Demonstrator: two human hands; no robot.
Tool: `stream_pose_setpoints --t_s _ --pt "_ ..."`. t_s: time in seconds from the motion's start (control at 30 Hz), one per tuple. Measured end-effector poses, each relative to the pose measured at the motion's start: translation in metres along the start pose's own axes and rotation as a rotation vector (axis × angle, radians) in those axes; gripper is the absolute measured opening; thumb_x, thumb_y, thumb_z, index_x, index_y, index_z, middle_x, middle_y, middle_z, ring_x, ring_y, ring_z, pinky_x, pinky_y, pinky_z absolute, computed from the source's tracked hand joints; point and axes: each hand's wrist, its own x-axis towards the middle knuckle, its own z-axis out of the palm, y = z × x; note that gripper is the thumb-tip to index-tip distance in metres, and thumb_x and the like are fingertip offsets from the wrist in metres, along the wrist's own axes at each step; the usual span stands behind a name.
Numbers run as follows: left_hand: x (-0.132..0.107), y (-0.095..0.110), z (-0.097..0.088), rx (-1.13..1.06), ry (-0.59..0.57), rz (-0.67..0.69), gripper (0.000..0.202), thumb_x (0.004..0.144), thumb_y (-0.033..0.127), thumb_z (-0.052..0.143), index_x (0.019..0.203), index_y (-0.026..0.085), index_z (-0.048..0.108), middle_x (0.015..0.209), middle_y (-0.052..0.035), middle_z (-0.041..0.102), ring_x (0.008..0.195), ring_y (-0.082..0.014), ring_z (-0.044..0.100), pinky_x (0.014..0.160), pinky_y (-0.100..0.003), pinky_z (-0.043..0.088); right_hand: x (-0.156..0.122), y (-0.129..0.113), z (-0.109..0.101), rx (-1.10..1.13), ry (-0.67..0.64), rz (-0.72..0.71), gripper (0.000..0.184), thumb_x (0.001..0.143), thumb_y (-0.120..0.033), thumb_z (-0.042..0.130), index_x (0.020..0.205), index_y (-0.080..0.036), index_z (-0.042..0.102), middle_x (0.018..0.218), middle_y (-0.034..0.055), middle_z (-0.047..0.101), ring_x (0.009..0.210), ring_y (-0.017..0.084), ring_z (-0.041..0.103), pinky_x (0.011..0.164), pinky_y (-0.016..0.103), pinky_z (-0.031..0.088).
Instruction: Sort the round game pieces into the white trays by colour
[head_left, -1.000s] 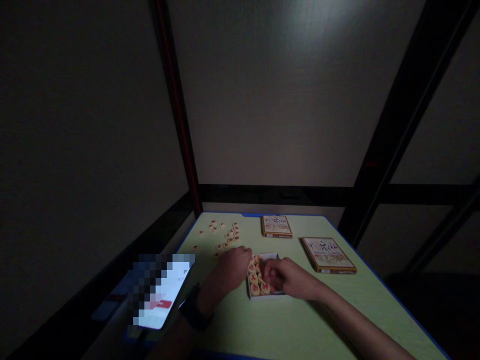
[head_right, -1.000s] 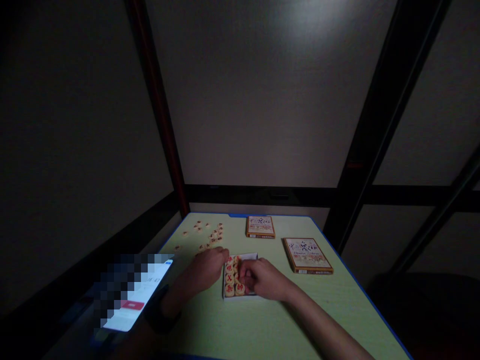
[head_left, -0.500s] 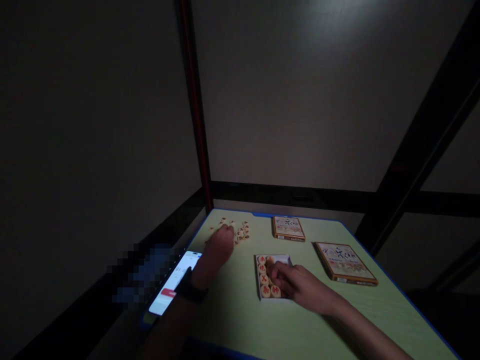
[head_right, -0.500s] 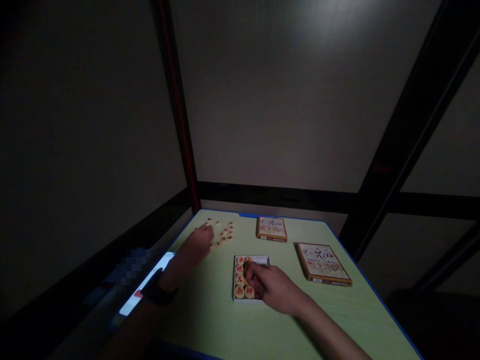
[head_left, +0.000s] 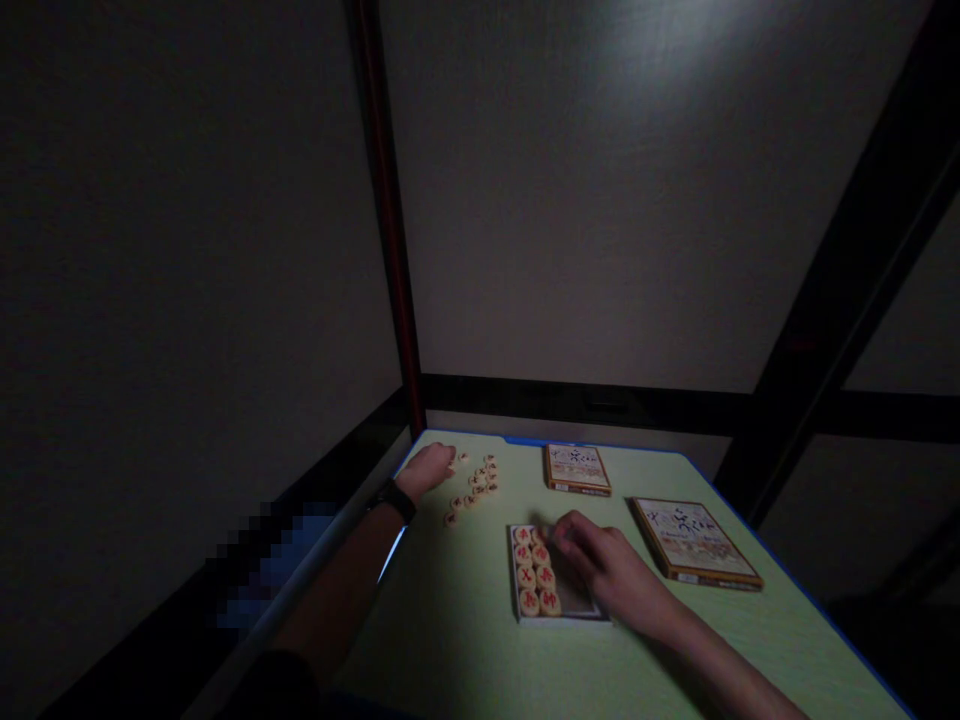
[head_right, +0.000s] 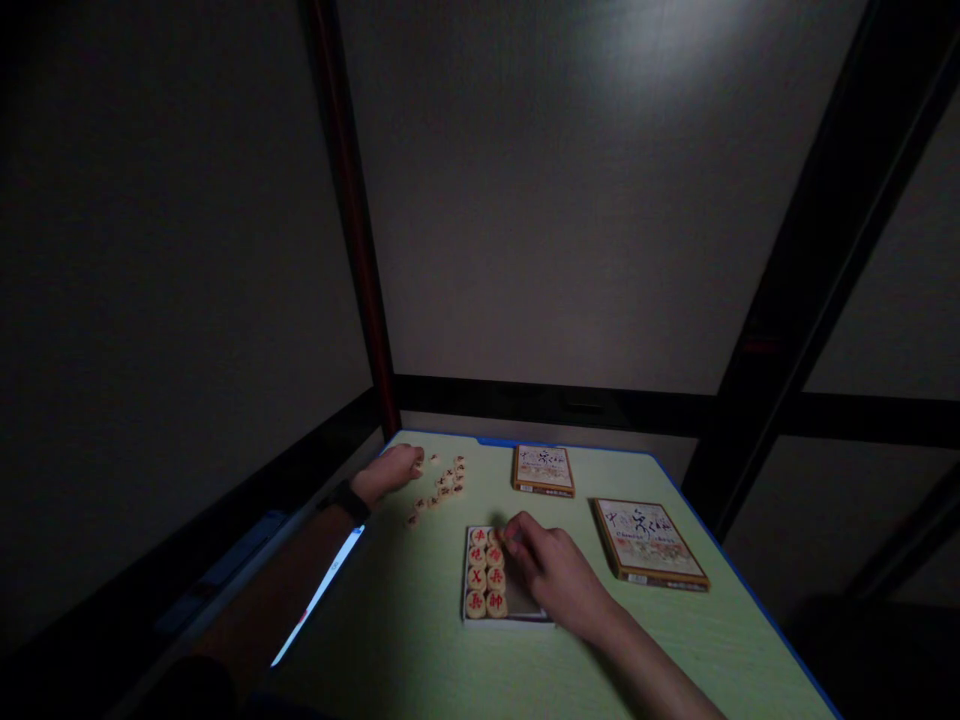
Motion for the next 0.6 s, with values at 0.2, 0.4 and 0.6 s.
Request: stream_pose_setpoints --t_s 0.2,0.4,0.6 --pt "0.000 0.002 0.001 0.023 -0.027 0.028 0.026 0.084 0.008 0.053 0.108 0.012 0.062 0.109 -0.0144 0.067 0.106 -0.0230 0.063 0.091 -0.029 0.047 0.000 0.000 -0.001 0.011 0.005 -0.008 0.019 0.096 -0.035 0.041 0.091 -0.022 0.054 0.067 0.0001 0.061 0.062 0.018 0.058 0.058 0.028 0.038" --pt "0.005 -0.004 -0.006 0.025 0.032 -0.051 0.026 0.091 0.013 0.045 0.110 0.009 0.061 0.116 -0.0191 0.063 0.109 -0.0238 0.061 0.093 -0.031 0.047 0.000 -0.002 -0.002 0.027 0.015 -0.012 0.018 0.095 -0.034 0.041 0.090 -0.022 0.054 0.065 -0.0006 0.059 0.060 0.017 0.057 0.057 0.027 0.039" --pt "0.016 -0.005 0.000 0.029 0.036 -0.126 0.022 0.088 0.018 0.055 0.106 0.011 0.066 0.110 -0.0176 0.067 0.110 -0.0245 0.063 0.092 -0.029 0.048 0.000 -0.003 -0.003 0.028 0.002 -0.002 0.019 0.096 -0.035 0.042 0.089 -0.022 0.054 0.065 -0.0006 0.061 0.060 0.017 0.057 0.057 0.026 0.038"
